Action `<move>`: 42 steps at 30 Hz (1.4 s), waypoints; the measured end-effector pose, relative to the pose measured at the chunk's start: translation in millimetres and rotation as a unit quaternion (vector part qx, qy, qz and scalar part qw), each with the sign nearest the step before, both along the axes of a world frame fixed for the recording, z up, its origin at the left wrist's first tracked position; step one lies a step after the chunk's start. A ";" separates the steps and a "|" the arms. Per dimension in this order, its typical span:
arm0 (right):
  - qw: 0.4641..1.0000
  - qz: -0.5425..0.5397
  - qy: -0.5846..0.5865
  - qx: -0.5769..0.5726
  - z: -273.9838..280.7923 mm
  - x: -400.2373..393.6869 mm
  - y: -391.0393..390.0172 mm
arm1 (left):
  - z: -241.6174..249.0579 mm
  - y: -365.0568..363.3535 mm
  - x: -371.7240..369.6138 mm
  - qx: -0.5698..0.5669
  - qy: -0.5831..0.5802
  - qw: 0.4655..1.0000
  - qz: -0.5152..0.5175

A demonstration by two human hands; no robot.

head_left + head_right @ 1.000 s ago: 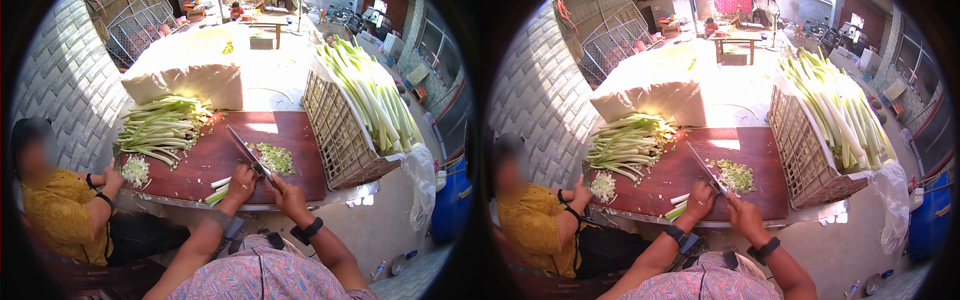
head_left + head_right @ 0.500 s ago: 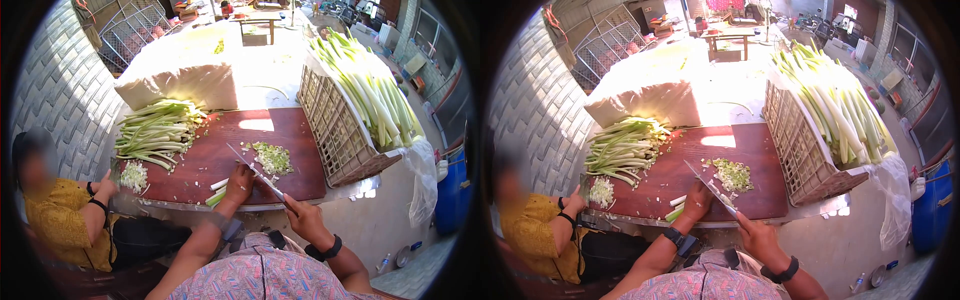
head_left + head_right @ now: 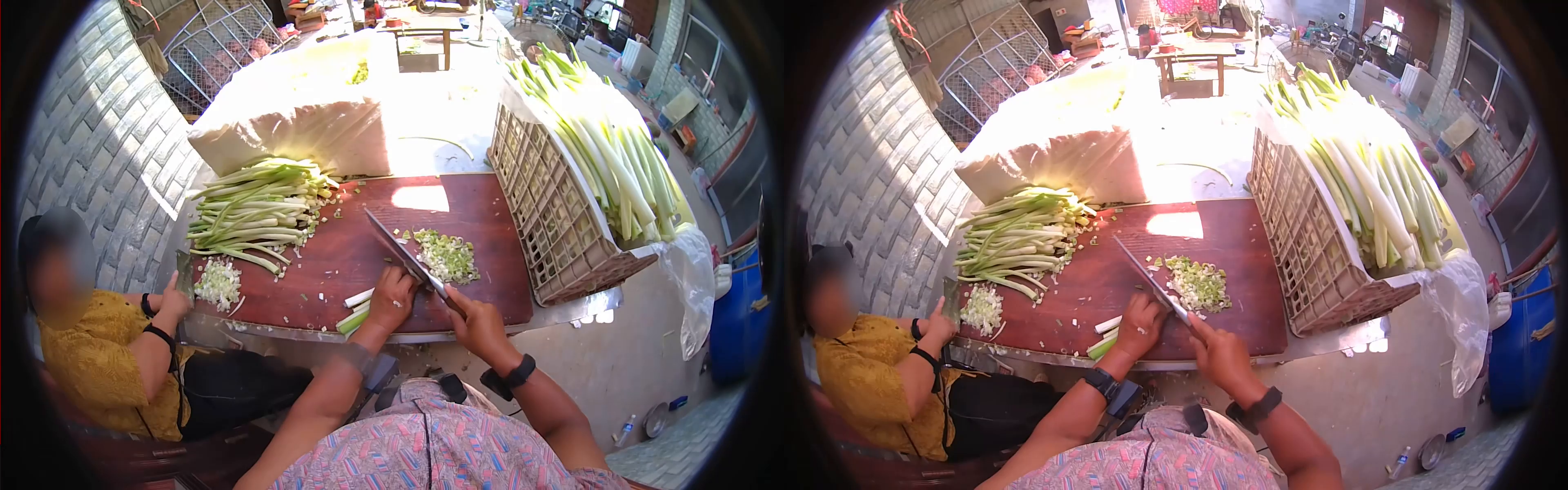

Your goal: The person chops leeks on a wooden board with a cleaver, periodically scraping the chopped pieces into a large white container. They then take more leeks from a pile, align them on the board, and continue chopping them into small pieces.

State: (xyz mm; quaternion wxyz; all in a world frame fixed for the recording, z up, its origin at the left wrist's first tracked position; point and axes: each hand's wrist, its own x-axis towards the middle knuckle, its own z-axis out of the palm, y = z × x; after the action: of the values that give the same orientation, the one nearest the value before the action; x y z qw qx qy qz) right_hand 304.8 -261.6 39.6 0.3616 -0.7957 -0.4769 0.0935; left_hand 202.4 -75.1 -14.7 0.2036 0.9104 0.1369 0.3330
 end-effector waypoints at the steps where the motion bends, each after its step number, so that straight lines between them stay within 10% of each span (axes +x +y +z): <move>1: 1.000 0.000 0.000 0.001 -4.5 0.1 1.6 | -0.4 -0.3 -0.5 0.001 0.000 1.000 0.000; 25: 0.995 0.016 -0.086 -0.051 10.1 -12.6 0.4 | -6.9 3.3 0.6 0.032 0.022 0.999 0.015; 34: 0.987 -0.050 0.148 0.047 -6.5 -1.9 3.8 | 11.3 17.4 -13.5 0.019 0.024 0.995 -0.092; 42: 1.000 -0.016 -0.014 -0.004 26.2 -18.2 -42.4 | 4.5 5.4 -10.4 0.000 0.020 1.000 -0.016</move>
State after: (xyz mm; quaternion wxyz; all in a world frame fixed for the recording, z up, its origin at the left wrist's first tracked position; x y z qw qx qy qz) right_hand 286.6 -304.0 65.8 0.3533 -0.8060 -0.4685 0.0778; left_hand 192.0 -69.7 -10.2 0.2058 0.9190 0.1259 0.3119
